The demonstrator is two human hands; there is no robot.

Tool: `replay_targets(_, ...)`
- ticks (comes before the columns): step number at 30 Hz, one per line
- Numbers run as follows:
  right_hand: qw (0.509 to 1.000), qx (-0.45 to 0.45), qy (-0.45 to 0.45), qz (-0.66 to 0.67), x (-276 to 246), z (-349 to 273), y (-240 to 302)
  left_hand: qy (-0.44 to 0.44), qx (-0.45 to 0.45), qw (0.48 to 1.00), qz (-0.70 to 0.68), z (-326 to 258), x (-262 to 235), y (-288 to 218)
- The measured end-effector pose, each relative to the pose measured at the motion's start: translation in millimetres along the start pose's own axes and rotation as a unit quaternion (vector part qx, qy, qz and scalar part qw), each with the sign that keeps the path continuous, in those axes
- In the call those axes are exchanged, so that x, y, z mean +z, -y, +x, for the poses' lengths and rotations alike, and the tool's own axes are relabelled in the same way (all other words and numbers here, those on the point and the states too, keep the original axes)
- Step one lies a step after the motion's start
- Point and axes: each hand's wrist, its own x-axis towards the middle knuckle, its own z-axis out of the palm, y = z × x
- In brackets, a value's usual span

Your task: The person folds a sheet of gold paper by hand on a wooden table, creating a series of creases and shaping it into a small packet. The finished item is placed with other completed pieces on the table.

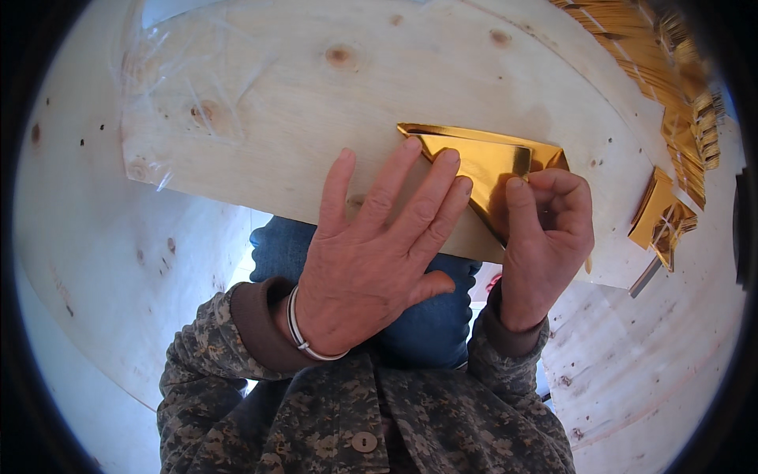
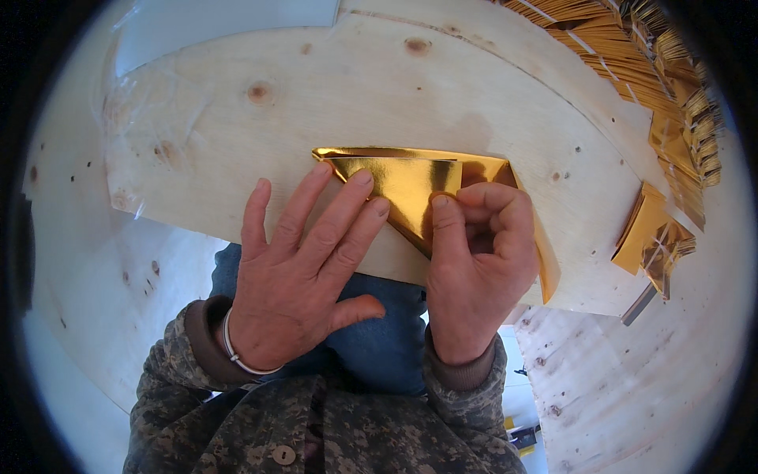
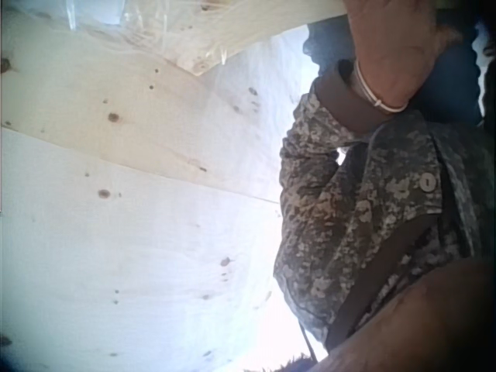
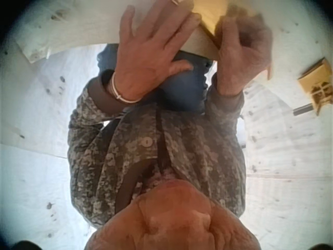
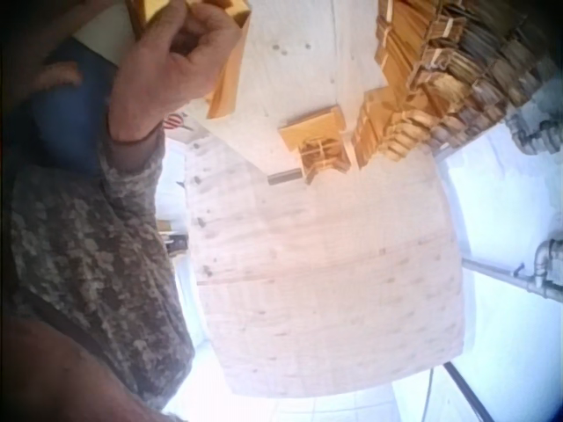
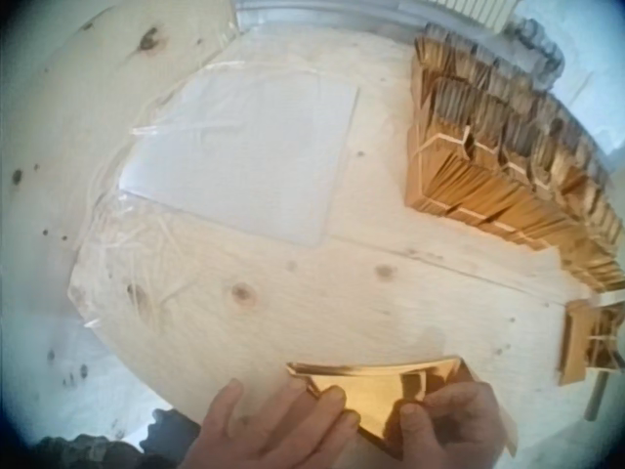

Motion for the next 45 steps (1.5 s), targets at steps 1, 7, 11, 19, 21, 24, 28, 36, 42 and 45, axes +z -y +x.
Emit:
replay_targets(1, 1.000, -0.005, -0.001, -0.014, 0.2, -0.2, 0.9, 0.005, 0.001, 1.000, 0.000, 0.5, 0.2, 0.1)
replay_targets(7, 1.000, 0.023, 0.018, -0.006, -2.8, 4.6, 6.1, 0.017, 0.010, 1.000, 0.005, 3.2, 0.4, 2.0)
replay_targets(11, 0.998, 0.042, 0.020, 0.040, -2.9, 8.7, 4.5, 0.023, 0.012, 1.000, 0.009, 5.0, 1.2, 2.0)
replay_targets(19, 0.998, 0.051, 0.020, 0.024, -2.0, 10.9, 5.2, 0.021, 0.013, 0.999, 0.020, 7.7, 2.5, 3.7)
replay_targets(21, 0.998, 0.062, 0.016, 0.027, -2.1, 11.4, 5.3, 0.024, 0.012, 0.999, 0.023, 8.5, 1.7, 3.2)
replay_targets(24, 0.997, 0.072, 0.011, 0.019, -3.2, 11.1, 6.7, 0.016, 0.010, 1.000, 0.008, 9.5, 2.1, 2.4)
replay_targets(28, 0.998, 0.063, 0.008, 0.007, 0.0, 10.9, 9.6, 0.013, 0.003, 1.000, 0.003, 9.0, 2.2, 2.8)
replay_targets(36, 0.999, 0.046, -0.001, 0.008, 1.1, 10.3, 7.0, 0.029, -0.003, 0.999, -0.014, 7.9, 2.8, 2.5)
replay_targets(42, 0.998, 0.056, 0.006, 0.017, -0.4, 10.1, 7.8, 0.024, -0.010, 1.000, -0.013, 8.5, 4.9, 1.8)
replay_targets(45, 0.999, 0.053, 0.003, 0.009, -0.2, 10.3, 7.1, 0.025, -0.008, 1.000, -0.001, 8.3, 5.4, 2.2)
